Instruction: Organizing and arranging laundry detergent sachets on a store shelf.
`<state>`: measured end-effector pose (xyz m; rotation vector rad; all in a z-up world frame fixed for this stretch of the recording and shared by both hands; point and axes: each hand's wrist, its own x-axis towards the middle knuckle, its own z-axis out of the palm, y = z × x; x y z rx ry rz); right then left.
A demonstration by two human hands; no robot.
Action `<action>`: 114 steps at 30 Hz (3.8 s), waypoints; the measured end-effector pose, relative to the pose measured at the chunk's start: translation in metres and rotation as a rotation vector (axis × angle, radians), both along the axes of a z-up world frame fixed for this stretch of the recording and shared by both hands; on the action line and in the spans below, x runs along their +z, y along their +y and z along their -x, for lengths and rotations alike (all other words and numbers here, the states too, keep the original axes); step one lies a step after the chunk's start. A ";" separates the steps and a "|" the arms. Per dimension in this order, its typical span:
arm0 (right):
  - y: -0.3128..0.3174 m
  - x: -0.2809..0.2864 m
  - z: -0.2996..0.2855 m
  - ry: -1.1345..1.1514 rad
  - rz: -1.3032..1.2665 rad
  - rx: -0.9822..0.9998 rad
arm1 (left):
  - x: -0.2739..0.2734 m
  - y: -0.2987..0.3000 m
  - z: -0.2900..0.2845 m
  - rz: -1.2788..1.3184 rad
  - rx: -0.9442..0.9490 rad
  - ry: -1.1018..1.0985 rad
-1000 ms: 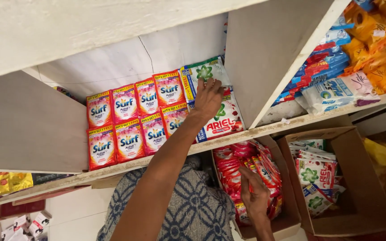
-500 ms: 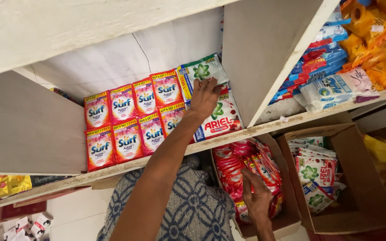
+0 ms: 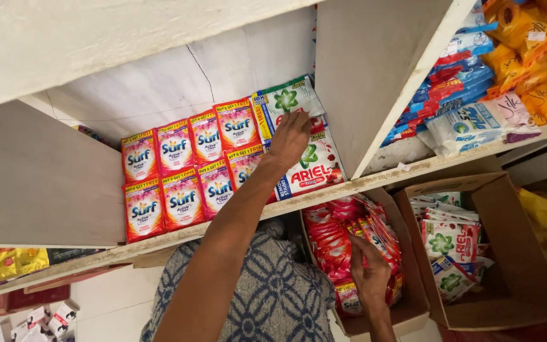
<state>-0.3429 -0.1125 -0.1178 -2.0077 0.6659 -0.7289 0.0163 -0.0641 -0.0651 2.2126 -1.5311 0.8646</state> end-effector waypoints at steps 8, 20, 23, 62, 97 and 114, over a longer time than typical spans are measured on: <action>0.004 -0.003 -0.003 -0.023 -0.033 0.007 | 0.000 -0.011 0.001 -0.172 0.054 0.081; -0.005 -0.008 0.008 0.006 -0.077 -0.028 | 0.041 0.010 0.018 -0.228 0.452 0.737; -0.006 -0.024 0.010 0.016 -0.091 -0.042 | 0.002 0.015 0.001 -0.022 0.437 0.656; -0.198 -0.177 0.117 0.212 -0.058 -0.436 | -0.078 -0.016 0.386 -0.002 -0.280 1.656; -0.233 -0.138 0.200 0.536 0.036 -0.265 | -0.148 -0.010 0.362 0.030 -0.128 1.955; -0.128 0.044 0.127 -0.357 -0.280 -0.376 | -0.149 -0.018 0.350 0.182 0.139 2.503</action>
